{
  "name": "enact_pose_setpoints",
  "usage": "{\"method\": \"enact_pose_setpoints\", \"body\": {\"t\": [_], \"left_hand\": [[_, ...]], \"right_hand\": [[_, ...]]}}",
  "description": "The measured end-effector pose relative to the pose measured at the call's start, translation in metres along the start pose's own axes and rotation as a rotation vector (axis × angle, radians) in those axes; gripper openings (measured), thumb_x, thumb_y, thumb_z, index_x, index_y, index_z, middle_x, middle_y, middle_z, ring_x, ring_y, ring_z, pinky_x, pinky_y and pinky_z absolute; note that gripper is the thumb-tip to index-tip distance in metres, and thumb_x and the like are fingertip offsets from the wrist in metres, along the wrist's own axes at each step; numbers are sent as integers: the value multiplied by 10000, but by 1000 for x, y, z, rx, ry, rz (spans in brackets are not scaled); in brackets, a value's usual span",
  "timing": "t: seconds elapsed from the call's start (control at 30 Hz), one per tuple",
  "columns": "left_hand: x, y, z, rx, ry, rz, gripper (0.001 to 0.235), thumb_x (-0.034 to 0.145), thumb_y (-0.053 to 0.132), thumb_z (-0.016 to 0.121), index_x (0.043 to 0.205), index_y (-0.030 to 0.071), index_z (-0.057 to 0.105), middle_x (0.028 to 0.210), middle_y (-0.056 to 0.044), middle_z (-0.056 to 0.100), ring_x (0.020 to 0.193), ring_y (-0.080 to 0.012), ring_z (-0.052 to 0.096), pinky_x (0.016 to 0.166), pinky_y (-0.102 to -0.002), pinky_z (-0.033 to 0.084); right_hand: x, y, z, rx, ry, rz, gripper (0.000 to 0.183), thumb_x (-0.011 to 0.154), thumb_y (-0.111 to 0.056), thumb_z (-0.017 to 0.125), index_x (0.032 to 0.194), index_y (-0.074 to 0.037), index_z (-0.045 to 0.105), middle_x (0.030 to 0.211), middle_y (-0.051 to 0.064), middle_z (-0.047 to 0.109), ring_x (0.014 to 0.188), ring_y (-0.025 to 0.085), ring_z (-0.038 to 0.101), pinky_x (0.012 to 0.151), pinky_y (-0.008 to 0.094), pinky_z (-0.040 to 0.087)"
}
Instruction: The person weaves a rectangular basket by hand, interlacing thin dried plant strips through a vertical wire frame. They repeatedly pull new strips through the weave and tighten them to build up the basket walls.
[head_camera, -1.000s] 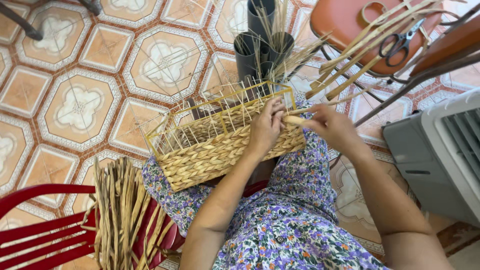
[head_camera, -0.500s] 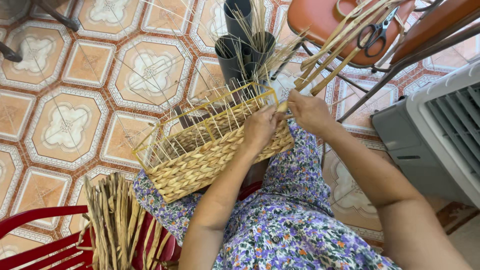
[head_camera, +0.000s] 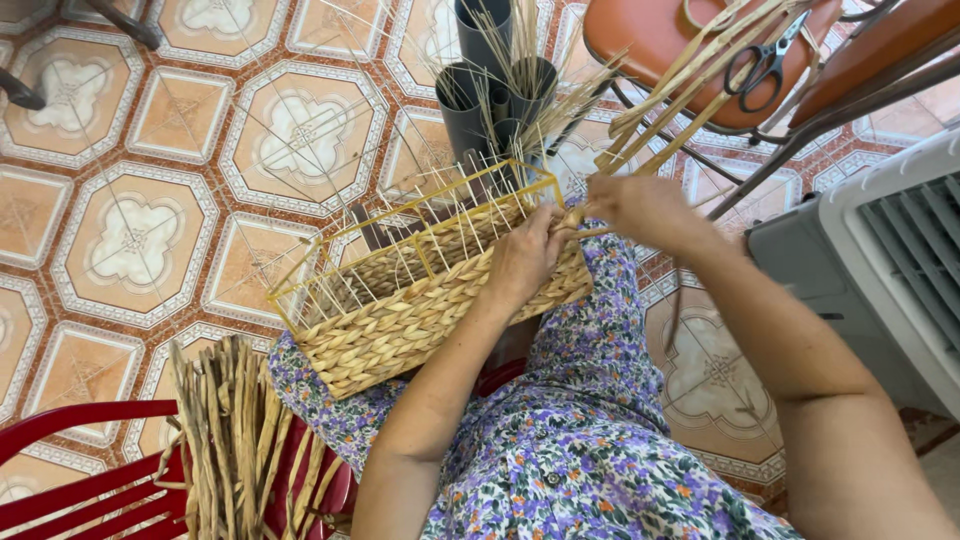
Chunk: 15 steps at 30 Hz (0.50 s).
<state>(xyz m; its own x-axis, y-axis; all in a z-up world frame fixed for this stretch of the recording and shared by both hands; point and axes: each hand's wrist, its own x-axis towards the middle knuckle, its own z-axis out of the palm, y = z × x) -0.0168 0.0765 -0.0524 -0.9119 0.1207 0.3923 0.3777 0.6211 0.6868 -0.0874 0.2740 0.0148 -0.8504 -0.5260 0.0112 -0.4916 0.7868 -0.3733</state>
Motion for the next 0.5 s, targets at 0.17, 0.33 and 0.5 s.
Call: {"method": "enact_pose_setpoints", "body": {"t": [0.17,0.33,0.5], "left_hand": [[-5,13,-5,56,17,11,232,976,251,706,953,51,591,796,-103,678,609,-287,690,519,-423,544],[-15,16,-3,93,72,74,239,969,233,731,905,55,586,750,-103,641,593,-264,674,559,-409,555],[-19,17,-7,46,123,93,190,902,188,741,898,73,590,818,-113,670,694,-304,706,638,-419,582]], "right_hand": [[2,-2,-30,-365,460,-247,194,803,-345,810,967,-249,770,965,17,675,999,273,629,891,436,447],[8,-25,7,-376,556,-220,182,894,-254,812,1067,-229,762,991,-16,678,997,220,630,916,418,423],[13,-41,41,-92,686,-439,280,977,-112,741,1256,-121,713,1205,24,710,1135,205,663,980,409,436]]}}
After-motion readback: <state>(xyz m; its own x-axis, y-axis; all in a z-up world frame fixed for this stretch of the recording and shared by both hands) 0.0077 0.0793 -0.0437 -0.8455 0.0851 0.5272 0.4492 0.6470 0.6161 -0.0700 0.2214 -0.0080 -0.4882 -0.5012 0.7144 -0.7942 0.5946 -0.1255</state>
